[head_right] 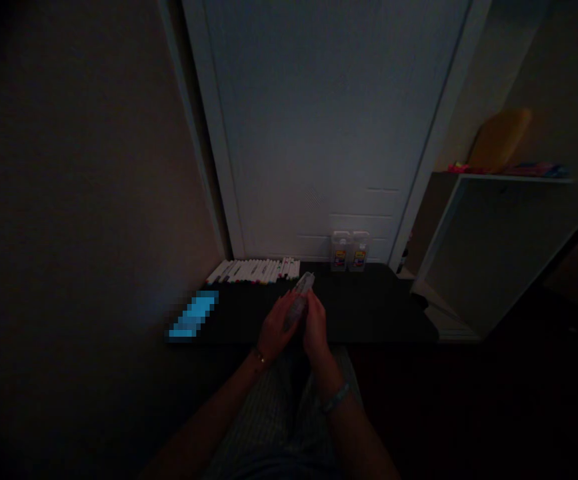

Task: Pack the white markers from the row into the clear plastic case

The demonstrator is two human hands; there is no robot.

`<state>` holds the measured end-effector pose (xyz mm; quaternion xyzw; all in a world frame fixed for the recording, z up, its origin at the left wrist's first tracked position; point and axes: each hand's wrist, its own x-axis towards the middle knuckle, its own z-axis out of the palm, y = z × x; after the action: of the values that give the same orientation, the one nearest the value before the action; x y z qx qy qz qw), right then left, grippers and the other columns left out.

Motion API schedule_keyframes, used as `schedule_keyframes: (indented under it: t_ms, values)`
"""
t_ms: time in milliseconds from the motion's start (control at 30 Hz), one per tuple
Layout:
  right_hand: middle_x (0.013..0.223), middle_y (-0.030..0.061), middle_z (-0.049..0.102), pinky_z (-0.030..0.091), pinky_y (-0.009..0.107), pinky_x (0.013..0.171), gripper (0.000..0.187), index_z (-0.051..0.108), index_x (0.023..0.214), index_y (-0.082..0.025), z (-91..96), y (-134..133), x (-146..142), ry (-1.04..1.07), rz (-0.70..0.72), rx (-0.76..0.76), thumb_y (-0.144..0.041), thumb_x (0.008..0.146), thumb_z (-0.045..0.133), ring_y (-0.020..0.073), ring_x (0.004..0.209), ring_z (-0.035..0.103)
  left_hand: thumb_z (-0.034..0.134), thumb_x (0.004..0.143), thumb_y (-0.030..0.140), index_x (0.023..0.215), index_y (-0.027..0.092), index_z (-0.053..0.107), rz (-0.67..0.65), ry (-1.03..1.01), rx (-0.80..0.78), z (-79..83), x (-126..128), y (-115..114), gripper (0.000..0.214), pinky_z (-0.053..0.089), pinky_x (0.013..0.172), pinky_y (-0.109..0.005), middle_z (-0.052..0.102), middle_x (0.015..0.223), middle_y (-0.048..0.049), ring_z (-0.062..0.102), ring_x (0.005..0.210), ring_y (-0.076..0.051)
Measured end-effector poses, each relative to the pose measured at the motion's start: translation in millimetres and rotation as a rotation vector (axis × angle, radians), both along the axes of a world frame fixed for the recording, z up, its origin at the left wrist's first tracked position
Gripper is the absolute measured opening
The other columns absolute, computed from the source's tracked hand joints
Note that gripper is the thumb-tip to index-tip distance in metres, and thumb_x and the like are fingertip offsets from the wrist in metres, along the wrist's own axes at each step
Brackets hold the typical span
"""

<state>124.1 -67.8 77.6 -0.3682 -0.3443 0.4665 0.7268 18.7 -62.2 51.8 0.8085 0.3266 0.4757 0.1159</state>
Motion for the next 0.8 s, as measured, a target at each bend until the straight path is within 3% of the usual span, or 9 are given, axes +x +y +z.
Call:
schedule_keyframes:
  t_ms: [100,200,467,800]
  values:
    - [0.099,0.005,0.066,0.047,0.027,0.073,0.04,0.063,0.098,-0.017,1.1,-0.9,2.8,-0.032,0.006,0.015,-0.048,0.076,0.054,0.018,0.087,0.061,0.055,0.081,0.026,0.14,0.021,0.027,-0.103,0.042,-0.014,0.1,-9.4,-0.8,0.066,0.021,0.111,-0.039,0.023,0.148,-0.0068,0.022,0.135,-0.023]
    - [0.096,0.0048,0.067,0.047,0.026,0.071,0.038,0.063,0.097,-0.016,-0.4,-0.9,1.6,-0.013,0.034,0.026,-0.046,0.075,0.056,0.0177,0.086,0.061,0.053,0.083,0.027,0.137,0.022,0.033,-0.128,0.007,-0.046,0.3,-17.3,-0.2,0.058,0.02,0.111,-0.04,0.02,0.149,-0.0067,0.021,0.136,-0.023]
    - [0.097,0.0047,0.065,0.048,0.026,0.07,0.038,0.061,0.098,-0.017,-11.0,3.6,6.8,-0.123,0.032,0.046,-0.048,0.078,0.051,0.018,0.086,0.06,0.061,0.079,0.029,0.13,0.026,0.046,-0.222,-0.112,-0.183,10.4,-26.5,-5.3,0.053,0.025,0.109,-0.041,0.035,0.143,-0.0057,0.032,0.131,-0.024]
    - [0.091,0.0032,0.066,0.046,0.026,0.068,0.036,0.062,0.093,-0.019,-24.8,2.1,10.4,-0.152,0.04,0.044,-0.05,0.076,0.054,0.0178,0.08,0.059,0.067,0.074,0.03,0.126,0.028,0.051,-0.241,-0.109,-0.225,5.3,-32.3,-4.5,0.054,0.025,0.108,-0.045,0.037,0.142,-0.0055,0.034,0.13,-0.026]
